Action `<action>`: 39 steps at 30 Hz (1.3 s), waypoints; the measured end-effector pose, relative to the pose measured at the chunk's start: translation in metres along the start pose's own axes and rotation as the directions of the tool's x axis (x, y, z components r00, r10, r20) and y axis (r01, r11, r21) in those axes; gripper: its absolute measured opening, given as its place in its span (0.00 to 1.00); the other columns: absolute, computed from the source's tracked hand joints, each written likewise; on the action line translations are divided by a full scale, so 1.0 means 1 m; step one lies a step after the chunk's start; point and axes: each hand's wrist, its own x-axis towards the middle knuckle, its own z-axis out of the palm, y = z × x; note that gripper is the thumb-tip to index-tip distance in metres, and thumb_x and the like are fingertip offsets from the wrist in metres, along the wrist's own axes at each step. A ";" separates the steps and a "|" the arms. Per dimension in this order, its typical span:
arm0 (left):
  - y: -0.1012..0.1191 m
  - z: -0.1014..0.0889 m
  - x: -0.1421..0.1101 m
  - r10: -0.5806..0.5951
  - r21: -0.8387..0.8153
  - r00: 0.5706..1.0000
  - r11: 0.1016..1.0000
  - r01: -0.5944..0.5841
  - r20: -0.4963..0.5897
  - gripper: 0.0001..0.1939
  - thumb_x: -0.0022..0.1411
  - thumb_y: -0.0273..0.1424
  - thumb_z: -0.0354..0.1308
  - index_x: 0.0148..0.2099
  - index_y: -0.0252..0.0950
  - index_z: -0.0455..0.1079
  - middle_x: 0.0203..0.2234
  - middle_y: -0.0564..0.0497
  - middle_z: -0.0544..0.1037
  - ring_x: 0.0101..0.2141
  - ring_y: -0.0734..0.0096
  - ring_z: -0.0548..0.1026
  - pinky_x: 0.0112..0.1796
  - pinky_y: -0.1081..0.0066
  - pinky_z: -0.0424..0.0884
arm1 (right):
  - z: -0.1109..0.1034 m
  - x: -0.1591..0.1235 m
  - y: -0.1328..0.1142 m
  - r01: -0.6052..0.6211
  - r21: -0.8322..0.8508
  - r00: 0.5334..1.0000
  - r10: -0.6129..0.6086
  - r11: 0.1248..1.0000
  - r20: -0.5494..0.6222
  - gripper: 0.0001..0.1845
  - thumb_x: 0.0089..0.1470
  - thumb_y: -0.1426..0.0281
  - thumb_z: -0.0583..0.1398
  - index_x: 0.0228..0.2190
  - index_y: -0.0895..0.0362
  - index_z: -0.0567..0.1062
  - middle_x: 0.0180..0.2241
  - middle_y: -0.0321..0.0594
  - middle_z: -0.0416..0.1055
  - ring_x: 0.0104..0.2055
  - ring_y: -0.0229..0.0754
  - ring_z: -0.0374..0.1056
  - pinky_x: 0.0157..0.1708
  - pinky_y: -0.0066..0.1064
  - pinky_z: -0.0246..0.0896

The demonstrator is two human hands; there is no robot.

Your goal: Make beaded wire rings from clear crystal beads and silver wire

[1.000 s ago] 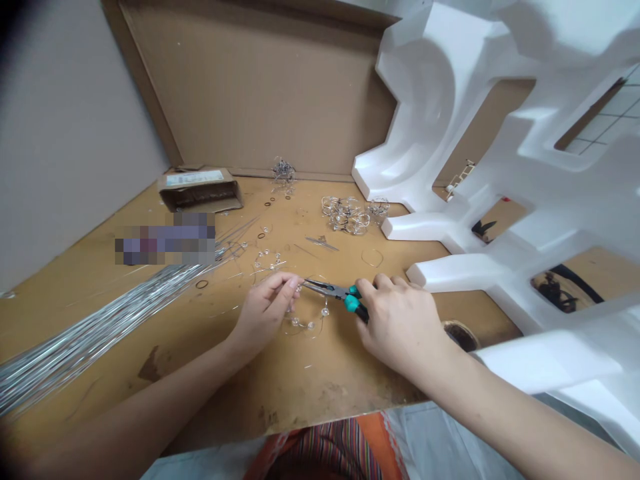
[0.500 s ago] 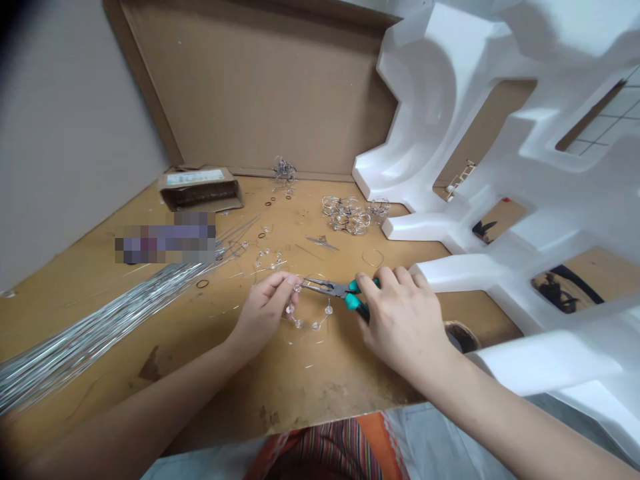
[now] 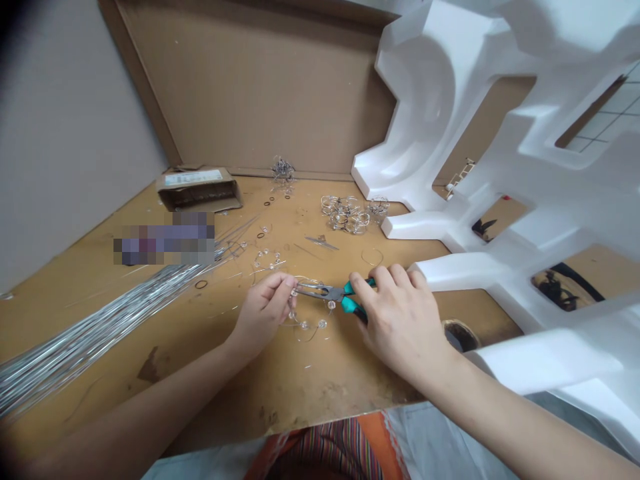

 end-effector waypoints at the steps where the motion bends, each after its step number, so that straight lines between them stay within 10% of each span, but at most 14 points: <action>1: 0.000 0.000 0.000 0.001 0.003 1.000 1.000 -0.001 0.003 0.15 0.60 0.39 0.46 0.27 0.36 0.63 0.17 0.57 0.64 0.15 0.81 0.58 0.18 0.79 0.56 | 0.000 0.000 0.001 0.002 0.000 1.000 -0.002 1.000 0.002 0.17 0.54 0.62 0.51 0.42 0.54 0.70 0.31 0.44 0.66 0.34 0.46 0.57 0.33 0.34 0.42; 30: 0.003 0.002 0.000 -0.035 -0.076 0.999 0.996 0.037 0.021 0.13 0.58 0.39 0.50 0.26 0.36 0.60 0.16 0.59 0.64 0.13 0.83 0.59 0.16 0.80 0.58 | -0.015 0.003 0.008 0.024 -0.017 1.000 -0.023 1.000 0.018 0.15 0.49 0.63 0.54 0.38 0.55 0.73 0.27 0.42 0.66 0.31 0.45 0.60 0.31 0.33 0.44; 39: 0.004 0.001 0.005 -0.128 -0.152 0.971 0.975 0.161 0.203 0.12 0.57 0.38 0.51 0.28 0.34 0.64 0.16 0.58 0.64 0.13 0.84 0.58 0.17 0.79 0.59 | -0.014 0.003 0.011 -0.023 0.011 0.997 0.024 1.000 -0.068 0.13 0.50 0.63 0.53 0.35 0.53 0.74 0.24 0.37 0.66 0.24 0.39 0.59 0.26 0.30 0.42</action>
